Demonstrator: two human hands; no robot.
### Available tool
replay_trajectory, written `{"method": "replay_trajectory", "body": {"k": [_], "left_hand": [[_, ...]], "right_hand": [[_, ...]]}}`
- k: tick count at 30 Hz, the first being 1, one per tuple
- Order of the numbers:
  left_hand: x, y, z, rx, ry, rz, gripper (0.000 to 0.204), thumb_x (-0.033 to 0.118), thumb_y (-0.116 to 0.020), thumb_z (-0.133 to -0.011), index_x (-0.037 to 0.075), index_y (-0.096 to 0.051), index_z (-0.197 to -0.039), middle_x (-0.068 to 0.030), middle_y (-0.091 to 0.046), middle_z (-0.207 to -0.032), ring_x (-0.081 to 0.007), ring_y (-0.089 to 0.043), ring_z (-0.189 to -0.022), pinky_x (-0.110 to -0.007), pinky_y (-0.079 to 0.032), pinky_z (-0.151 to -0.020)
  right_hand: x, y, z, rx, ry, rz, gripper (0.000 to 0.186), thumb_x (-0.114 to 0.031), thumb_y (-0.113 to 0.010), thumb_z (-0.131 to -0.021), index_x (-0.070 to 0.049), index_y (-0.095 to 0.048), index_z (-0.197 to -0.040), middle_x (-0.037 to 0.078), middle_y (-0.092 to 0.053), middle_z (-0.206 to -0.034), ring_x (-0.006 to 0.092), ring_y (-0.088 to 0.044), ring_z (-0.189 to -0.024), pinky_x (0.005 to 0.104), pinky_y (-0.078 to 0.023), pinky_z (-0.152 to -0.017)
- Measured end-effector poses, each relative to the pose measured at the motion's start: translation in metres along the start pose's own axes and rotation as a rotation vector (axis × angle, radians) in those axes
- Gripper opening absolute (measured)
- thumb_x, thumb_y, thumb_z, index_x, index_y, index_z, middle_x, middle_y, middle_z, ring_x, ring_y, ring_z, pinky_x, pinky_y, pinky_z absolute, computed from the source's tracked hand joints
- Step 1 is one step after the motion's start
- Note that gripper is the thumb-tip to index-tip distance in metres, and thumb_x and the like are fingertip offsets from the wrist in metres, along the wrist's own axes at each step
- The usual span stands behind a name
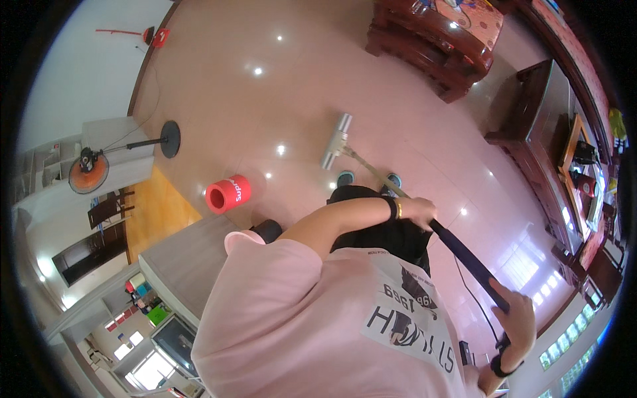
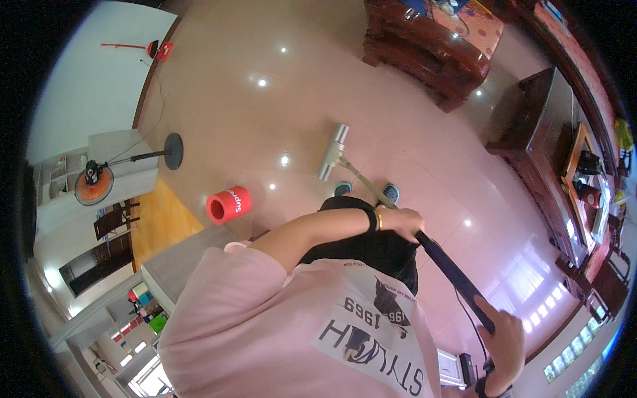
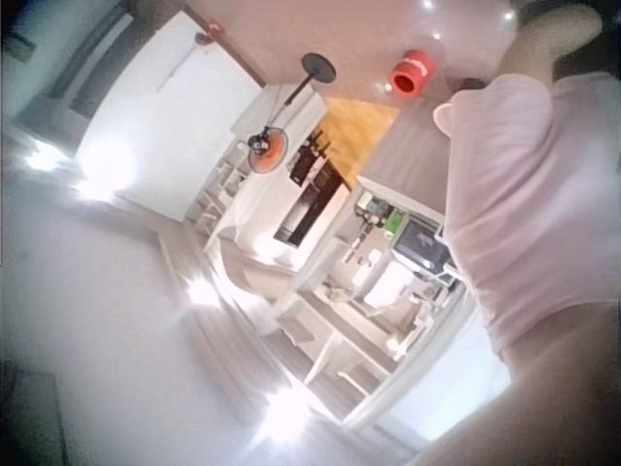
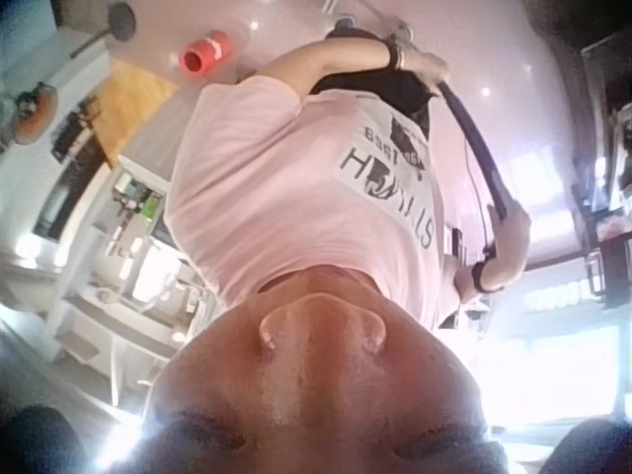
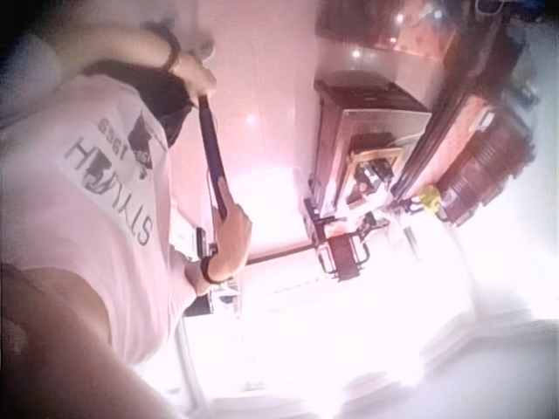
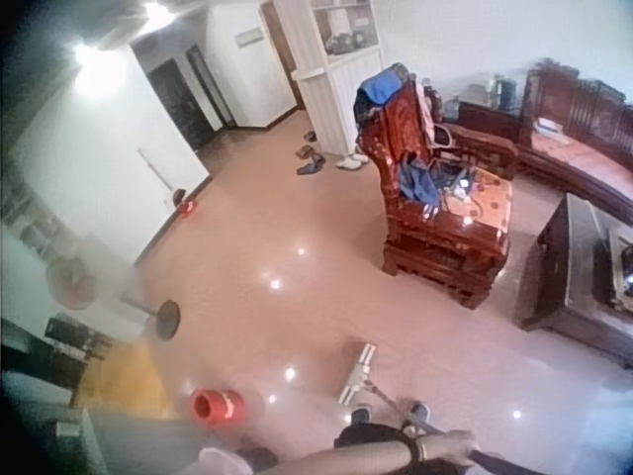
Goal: The person mops a tiled floor in a living room using a flat mop. They move the mop back and forth across the floor, navigating around furniture including a dining table, chairs, a sofa, and a fan.
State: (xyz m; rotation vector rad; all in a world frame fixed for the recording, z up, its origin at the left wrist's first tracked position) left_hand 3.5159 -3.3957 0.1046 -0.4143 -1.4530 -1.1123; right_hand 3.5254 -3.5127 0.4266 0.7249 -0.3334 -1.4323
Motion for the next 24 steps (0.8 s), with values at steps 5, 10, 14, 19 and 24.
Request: {"method": "replay_trajectory", "body": {"k": [5,10,14,19,24], "left_hand": [[0.032,0.003,0.000,-0.031,0.123,0.011,0.022,0.027,-0.067,-0.065,0.006,-0.063,-0.060,-0.0168,-0.061,-0.060,-0.0369,-0.062,-0.061,-0.046,-0.048,-0.057],[0.034,0.029,0.036,0.013,0.202,0.006,0.016,0.021,-0.065,-0.061,0.006,-0.064,-0.059,-0.0176,-0.061,-0.061,-0.0366,-0.062,-0.062,-0.045,-0.048,-0.058],[0.012,0.048,0.105,0.096,0.280,-0.014,0.018,0.023,-0.066,-0.063,0.005,-0.066,-0.064,-0.0182,-0.063,-0.064,-0.0372,-0.064,-0.065,-0.046,-0.050,-0.061],[-0.057,0.036,0.212,0.138,0.323,0.020,0.020,0.024,-0.068,-0.066,0.004,-0.067,-0.068,-0.0199,-0.063,-0.068,-0.0379,-0.064,-0.068,-0.047,-0.050,-0.063],[-0.134,0.014,0.343,0.190,0.474,-0.033,0.023,0.027,-0.069,-0.067,0.004,-0.068,-0.072,-0.0205,-0.063,-0.071,-0.0394,-0.063,-0.071,-0.045,-0.050,-0.064]], "right_hand": [[-0.015,0.024,0.033,0.045,-0.006,-0.057,0.062,0.002,-0.077,-0.060,-0.013,-0.066,-0.119,0.018,-0.064,-0.074,0.0346,-0.062,-0.065,0.0406,-0.048,-0.064],[-0.064,0.034,0.035,0.014,0.080,0.064,0.057,-0.004,-0.076,-0.062,-0.012,-0.066,-0.117,0.017,-0.058,-0.066,0.0350,-0.058,-0.061,0.0417,-0.044,-0.060],[-0.106,0.020,0.010,-0.043,0.187,0.050,0.055,-0.006,-0.075,-0.063,-0.012,-0.066,-0.117,0.018,-0.058,-0.065,0.0344,-0.058,-0.060,0.0415,-0.044,-0.060],[-0.183,-0.039,-0.038,-0.157,0.356,0.108,0.052,-0.010,-0.071,-0.071,-0.016,-0.063,-0.121,0.016,-0.061,-0.070,0.0350,-0.060,-0.068,0.0425,-0.046,-0.066],[-0.273,-0.111,-0.086,-0.108,0.675,0.039,0.047,-0.011,-0.067,-0.076,-0.018,-0.061,-0.122,0.017,-0.063,-0.077,0.0353,-0.061,-0.079,0.0441,-0.048,-0.071]]}}
Point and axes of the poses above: each hand's wrist, its own z-axis away from the middle knuckle, its own y-axis out of the back of the hand, x = y × z, the point moved 10 cm from there along -z, towards the middle knuckle
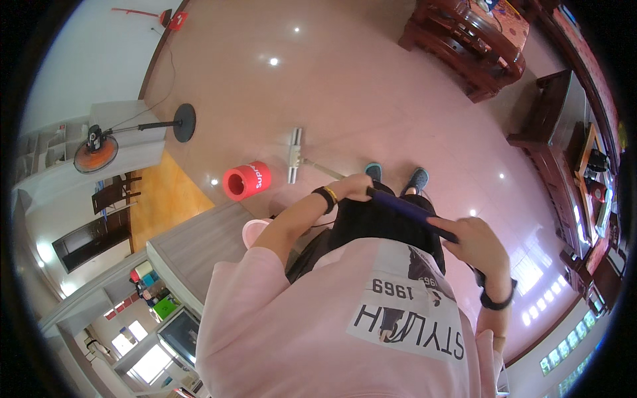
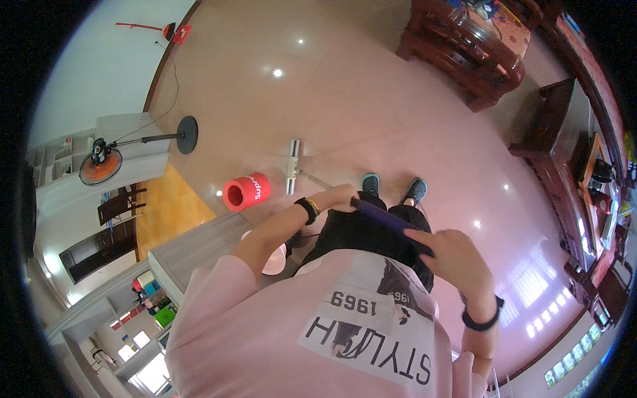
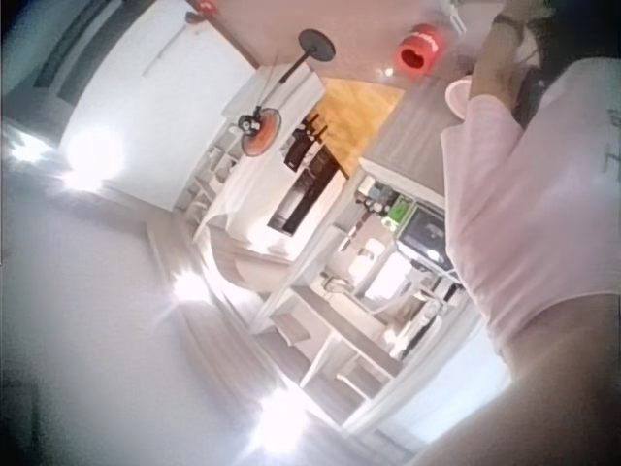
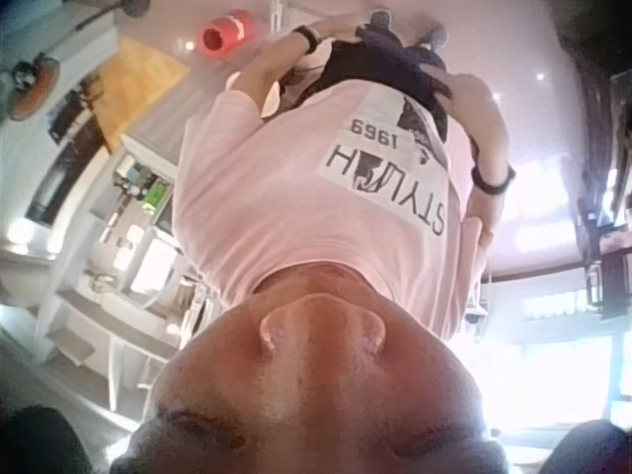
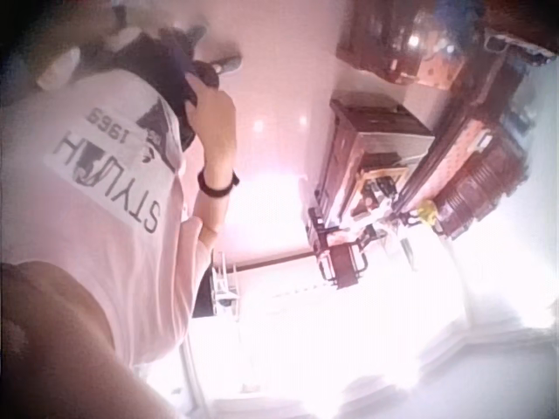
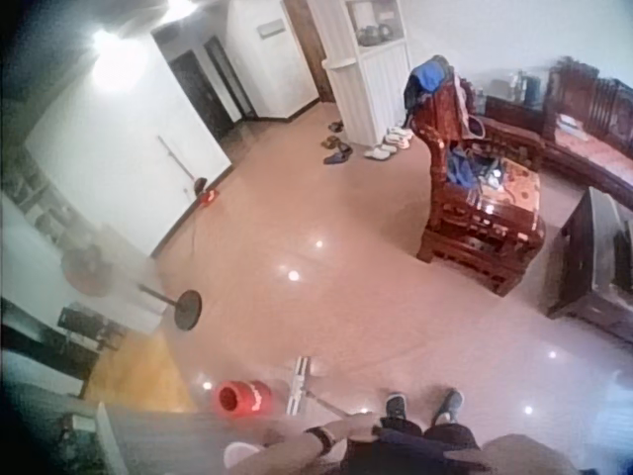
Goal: The person mops a tiled floor in a living room using a flat mop. They move the mop back and forth across the floor, navigating around furniture including a dining table, chairs, a sofa, and a fan.
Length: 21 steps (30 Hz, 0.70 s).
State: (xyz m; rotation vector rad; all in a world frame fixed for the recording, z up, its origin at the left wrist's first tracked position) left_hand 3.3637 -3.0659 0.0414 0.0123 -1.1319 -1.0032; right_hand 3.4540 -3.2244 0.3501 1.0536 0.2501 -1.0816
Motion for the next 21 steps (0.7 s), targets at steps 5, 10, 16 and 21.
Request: {"method": "replay_trajectory", "body": {"k": [5,10,16,21], "left_hand": [[-0.083,-0.016,0.063,-0.079,0.312,0.033,0.023,0.028,-0.069,-0.068,0.008,-0.070,-0.078,-0.0197,-0.065,-0.076,-0.0382,-0.064,-0.076,-0.045,-0.052,-0.068],[-0.093,-0.031,0.087,0.104,0.278,-0.065,0.019,0.026,-0.070,-0.071,0.007,-0.068,-0.073,-0.0173,-0.066,-0.078,-0.0373,-0.064,-0.080,-0.045,-0.051,-0.070],[-0.083,-0.028,0.102,0.465,0.308,-0.061,0.019,0.015,-0.072,-0.067,0.012,-0.063,-0.084,-0.0130,-0.062,-0.091,-0.0351,-0.059,-0.094,-0.042,-0.048,-0.083],[-0.080,-0.034,0.113,0.572,0.543,-0.101,0.036,0.014,-0.078,-0.067,0.016,-0.059,-0.097,-0.0093,-0.059,-0.101,-0.0334,-0.056,-0.100,-0.042,-0.047,-0.084]], "right_hand": [[-0.023,-0.060,-0.062,0.007,0.081,-0.062,0.050,-0.011,-0.067,-0.076,-0.017,-0.059,-0.125,0.018,-0.064,-0.081,0.0365,-0.060,-0.080,0.0460,-0.048,-0.073],[-0.033,-0.097,-0.067,-0.072,-0.023,0.056,0.058,-0.009,-0.064,-0.077,-0.017,-0.052,-0.133,0.018,-0.061,-0.084,0.0349,-0.061,-0.079,0.0441,-0.049,-0.071],[-0.041,-0.115,-0.057,-0.108,0.039,0.296,0.067,-0.010,-0.066,-0.077,-0.015,-0.044,-0.140,0.015,-0.061,-0.081,0.0288,-0.066,-0.073,0.0398,-0.054,-0.057],[-0.033,-0.123,-0.043,-0.030,0.092,0.348,0.053,-0.008,-0.055,-0.085,-0.014,-0.048,-0.137,0.015,-0.059,-0.077,0.0280,-0.064,-0.060,0.0368,-0.053,-0.050]]}}
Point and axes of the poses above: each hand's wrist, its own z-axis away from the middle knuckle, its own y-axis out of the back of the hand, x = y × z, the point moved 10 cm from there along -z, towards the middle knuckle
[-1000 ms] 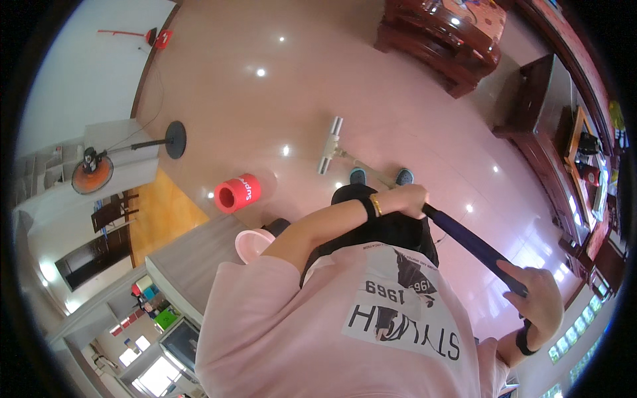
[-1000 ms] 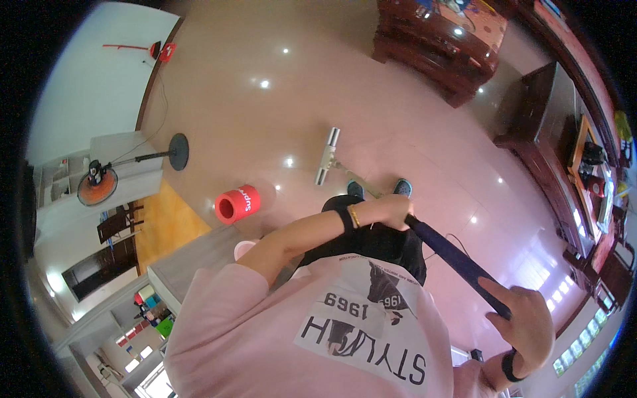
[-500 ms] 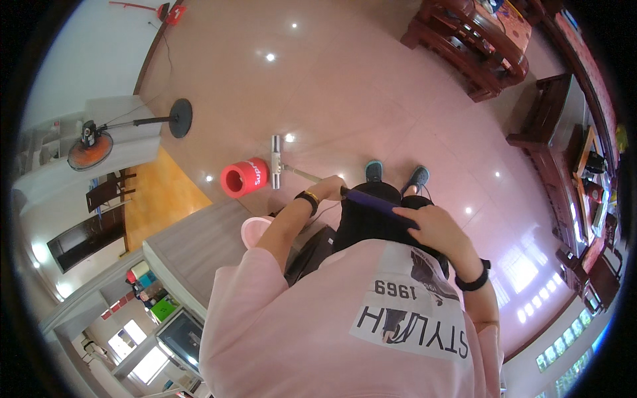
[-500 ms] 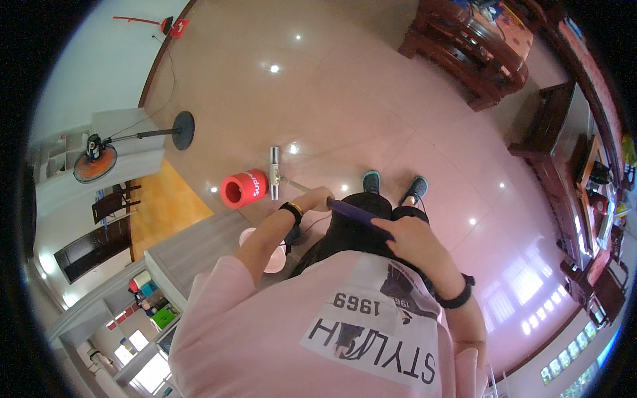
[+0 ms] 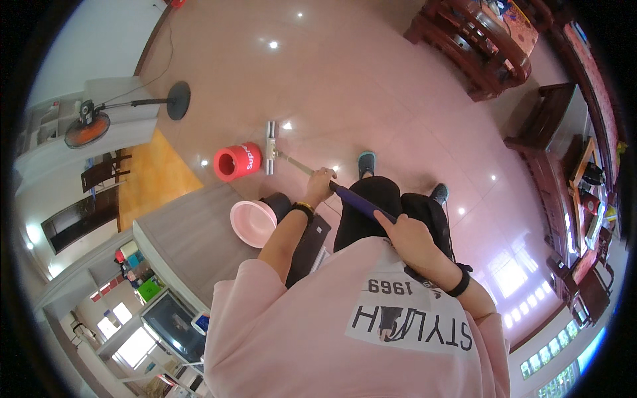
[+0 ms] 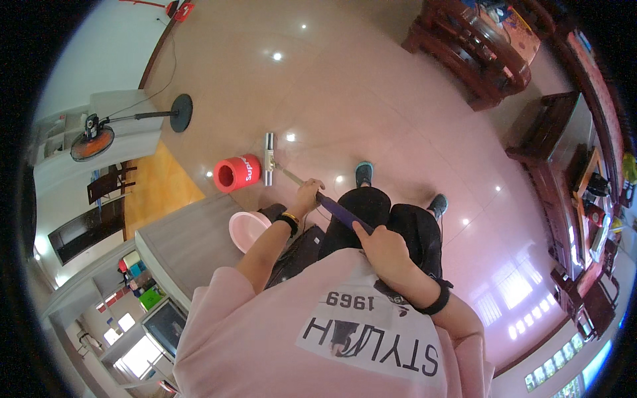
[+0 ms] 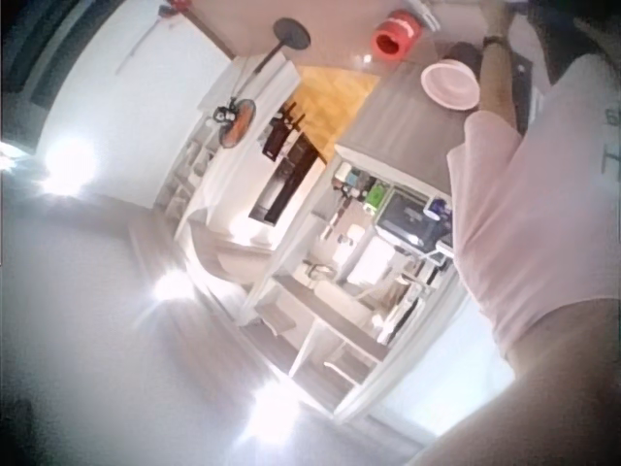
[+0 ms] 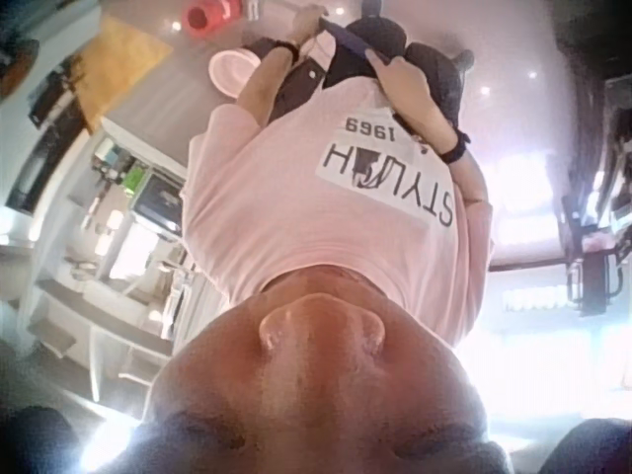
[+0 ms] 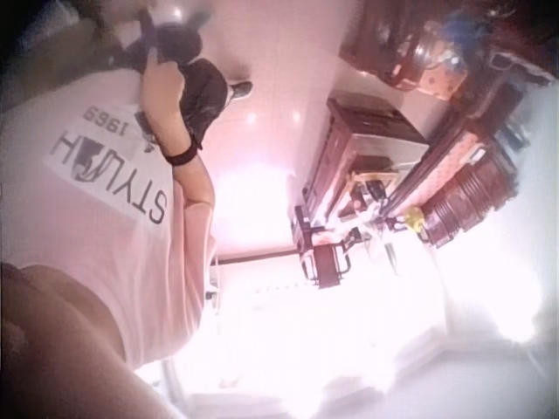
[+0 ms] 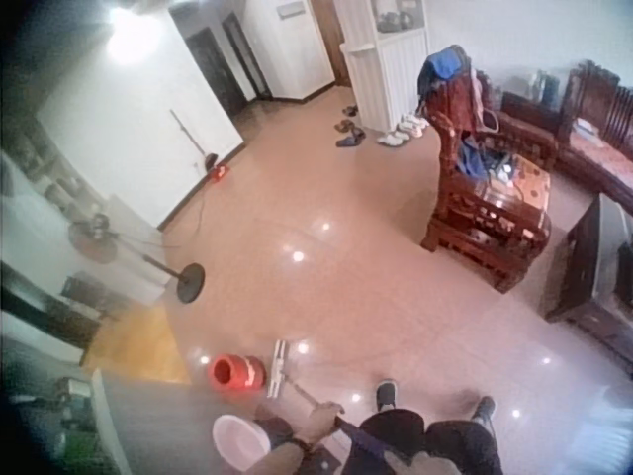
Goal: The person mops a tiled floor in a living room using a flat mop. They move the mop back and forth across the floor, navigating around furniture including a dining table, chairs, a sofa, and a fan.
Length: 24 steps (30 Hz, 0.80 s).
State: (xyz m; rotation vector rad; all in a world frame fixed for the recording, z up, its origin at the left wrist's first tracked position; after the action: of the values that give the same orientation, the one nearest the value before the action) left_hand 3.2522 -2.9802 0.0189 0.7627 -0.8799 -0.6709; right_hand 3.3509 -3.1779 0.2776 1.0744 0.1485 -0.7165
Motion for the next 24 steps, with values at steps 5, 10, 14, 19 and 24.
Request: {"method": "replay_trajectory", "body": {"k": [5,10,14,19,24], "left_hand": [[0.058,-0.025,-0.007,-0.059,-0.071,-0.078,0.028,0.012,-0.076,-0.066,0.017,-0.063,-0.091,-0.0084,-0.059,-0.099,-0.0317,-0.058,-0.095,-0.041,-0.049,-0.082],[0.175,-0.078,-0.028,-0.197,-0.125,-0.166,0.012,0.015,-0.073,-0.067,0.017,-0.067,-0.077,-0.0087,-0.061,-0.095,-0.0320,-0.060,-0.088,-0.041,-0.050,-0.077],[0.325,-0.130,-0.041,-0.360,-0.280,-0.228,0.014,0.023,-0.072,-0.067,0.014,-0.068,-0.076,-0.0105,-0.062,-0.092,-0.0322,-0.062,-0.087,-0.044,-0.051,-0.075],[0.512,-0.223,-0.048,-0.361,-0.620,-0.039,0.022,0.027,-0.070,-0.066,0.008,-0.069,-0.075,-0.0143,-0.066,-0.087,-0.0338,-0.065,-0.086,-0.046,-0.053,-0.071],[0.677,-0.235,-0.018,-0.460,-0.853,0.251,0.016,0.020,-0.066,-0.065,0.006,-0.068,-0.071,-0.0167,-0.067,-0.078,-0.0357,-0.065,-0.079,-0.046,-0.052,-0.067]], "right_hand": [[0.047,-0.009,0.044,0.041,0.028,-0.036,0.055,-0.009,-0.057,-0.083,-0.014,-0.049,-0.137,0.014,-0.058,-0.077,0.0260,-0.064,-0.062,0.0351,-0.053,-0.051],[0.140,-0.012,0.127,0.084,0.058,-0.009,0.054,-0.009,-0.056,-0.082,-0.013,-0.050,-0.135,0.014,-0.058,-0.077,0.0264,-0.063,-0.062,0.0357,-0.052,-0.052],[0.242,-0.010,0.226,0.059,-0.055,-0.088,0.058,-0.005,-0.058,-0.080,-0.018,-0.049,-0.136,0.016,-0.057,-0.078,0.0322,-0.061,-0.067,0.0406,-0.050,-0.060],[0.344,0.038,0.381,-0.060,-0.385,-0.110,0.060,-0.004,-0.066,-0.075,-0.025,-0.056,-0.130,0.016,-0.058,-0.076,0.0354,-0.059,-0.069,0.0436,-0.048,-0.065],[0.363,0.102,0.498,-0.035,-0.571,-0.089,0.061,0.002,-0.067,-0.070,-0.019,-0.061,-0.127,0.017,-0.060,-0.075,0.0370,-0.058,-0.067,0.0449,-0.046,-0.064]]}}
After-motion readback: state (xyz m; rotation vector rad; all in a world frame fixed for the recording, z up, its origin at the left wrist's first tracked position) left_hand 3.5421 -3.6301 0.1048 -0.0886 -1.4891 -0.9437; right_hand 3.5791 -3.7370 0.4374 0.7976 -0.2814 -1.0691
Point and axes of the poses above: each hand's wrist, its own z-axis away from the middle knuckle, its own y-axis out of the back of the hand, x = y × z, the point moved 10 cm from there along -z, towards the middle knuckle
